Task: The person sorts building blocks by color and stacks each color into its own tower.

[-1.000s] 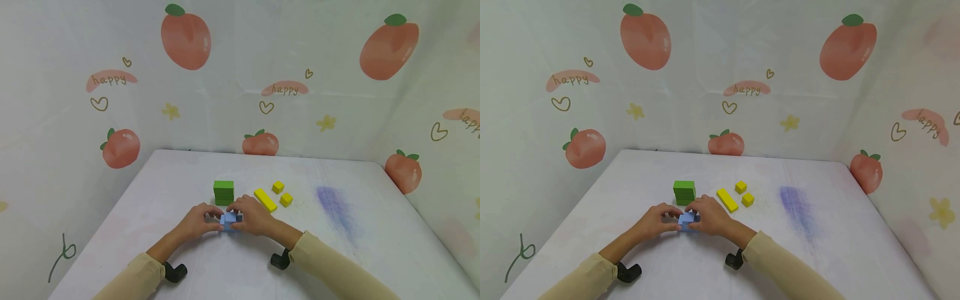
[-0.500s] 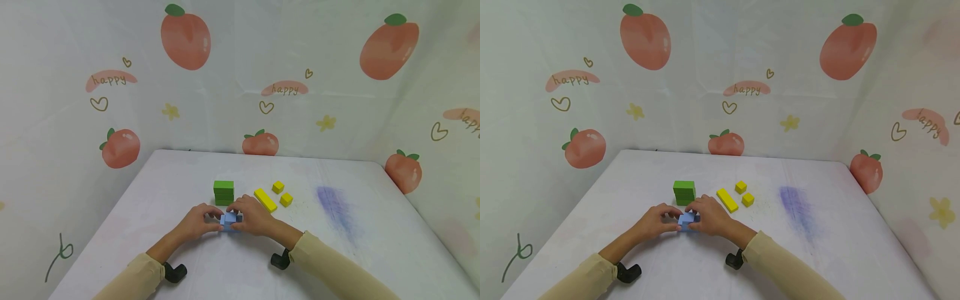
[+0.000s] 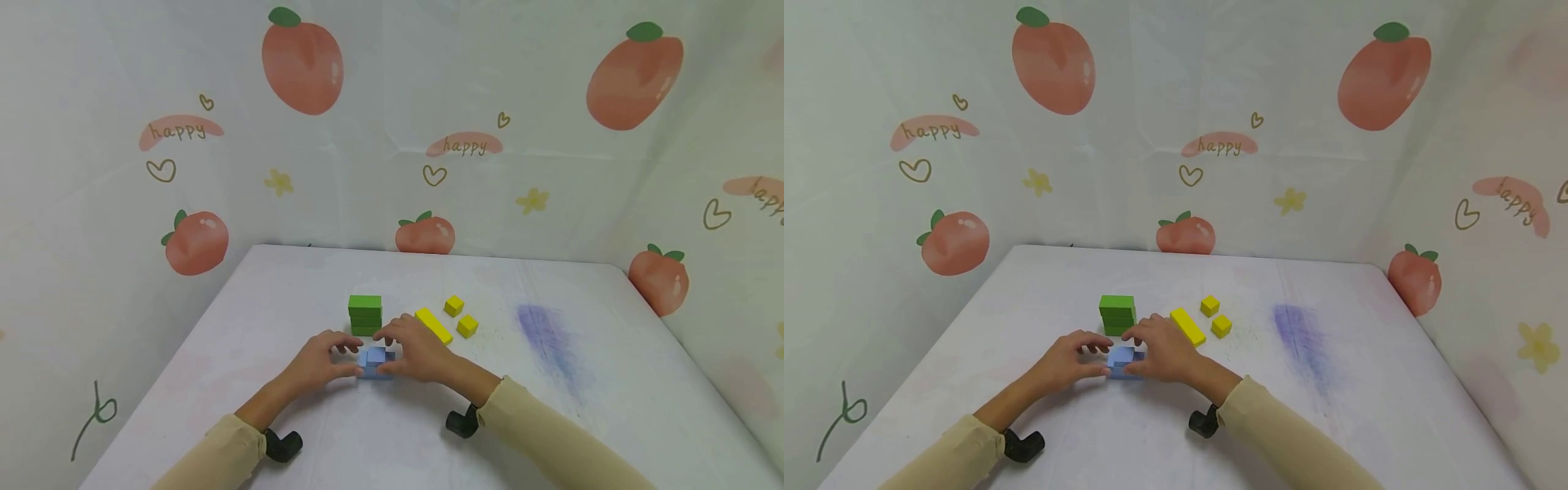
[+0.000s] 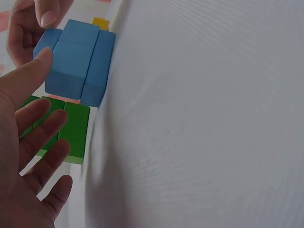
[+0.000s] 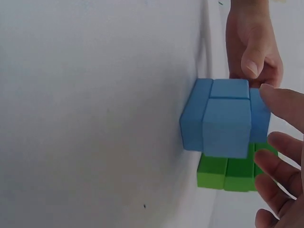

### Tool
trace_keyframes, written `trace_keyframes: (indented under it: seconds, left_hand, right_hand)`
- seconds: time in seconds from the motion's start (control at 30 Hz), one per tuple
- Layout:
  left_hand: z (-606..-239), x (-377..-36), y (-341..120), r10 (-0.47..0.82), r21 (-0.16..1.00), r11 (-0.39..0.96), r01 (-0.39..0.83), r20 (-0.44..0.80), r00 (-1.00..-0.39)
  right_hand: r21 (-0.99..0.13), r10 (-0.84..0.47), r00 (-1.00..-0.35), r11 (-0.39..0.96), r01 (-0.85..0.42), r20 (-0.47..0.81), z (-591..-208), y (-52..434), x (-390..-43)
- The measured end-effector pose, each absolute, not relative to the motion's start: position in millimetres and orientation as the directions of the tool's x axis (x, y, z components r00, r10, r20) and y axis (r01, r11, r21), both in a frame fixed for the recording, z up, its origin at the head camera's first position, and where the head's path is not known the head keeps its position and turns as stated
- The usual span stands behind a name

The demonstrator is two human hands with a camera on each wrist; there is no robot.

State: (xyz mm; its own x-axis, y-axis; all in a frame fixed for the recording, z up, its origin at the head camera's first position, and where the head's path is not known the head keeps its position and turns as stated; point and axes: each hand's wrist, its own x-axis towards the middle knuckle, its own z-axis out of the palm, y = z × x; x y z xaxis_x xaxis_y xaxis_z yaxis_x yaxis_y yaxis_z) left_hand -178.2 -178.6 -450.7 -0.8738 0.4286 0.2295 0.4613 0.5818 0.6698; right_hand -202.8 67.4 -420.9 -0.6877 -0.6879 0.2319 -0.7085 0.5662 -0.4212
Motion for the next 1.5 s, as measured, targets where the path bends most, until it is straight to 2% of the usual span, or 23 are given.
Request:
trace_keyframes:
  seconds: [0.17, 0.3, 0.43, 0.73, 1.27, 1.4, 1.5]
  left_hand:
    - [-442.6, -175.1, -180.9, 0.383, 0.671, 0.575, 0.468, 0.284, -0.879]
    - [-436.4, -173.4, -180.3, 0.36, 0.662, 0.566, 0.491, 0.337, -0.87]
    - [-429.6, -172.4, -177.3, 0.357, 0.663, 0.546, 0.512, 0.369, -0.858]
    - [-414.3, -169.2, -158.5, 0.395, 0.676, 0.501, 0.54, 0.377, -0.838]
    - [-399.1, -160.3, -86.0, 0.477, 0.684, 0.326, 0.653, 0.477, -0.738]
    - [-401.8, -155.6, -67.9, 0.47, 0.691, 0.317, 0.65, 0.48, -0.74]
    - [-406.8, -152.5, -55.8, 0.437, 0.716, 0.329, 0.616, 0.463, -0.771]
  right_hand:
    - [-0.487, -0.669, -0.694, 0.528, -0.696, 0.267, -415.1, 80.9, -205.6]
    - [-0.527, -0.631, -0.73, 0.54, -0.657, 0.263, -409.8, 92.0, -205.3]
    - [-0.531, -0.584, -0.767, 0.576, -0.621, 0.264, -406.2, 102.7, -205.3]
    - [-0.531, -0.507, -0.804, 0.609, -0.589, 0.309, -410.1, 125.4, -207.1]
    - [-0.524, -0.378, -0.873, 0.699, -0.487, 0.307, -426.5, 147.9, -209.8]
    - [-0.519, -0.347, -0.897, 0.732, -0.442, 0.275, -430.3, 150.0, -210.3]
    - [-0.522, -0.326, -0.91, 0.746, -0.413, 0.254, -432.6, 151.4, -210.6]
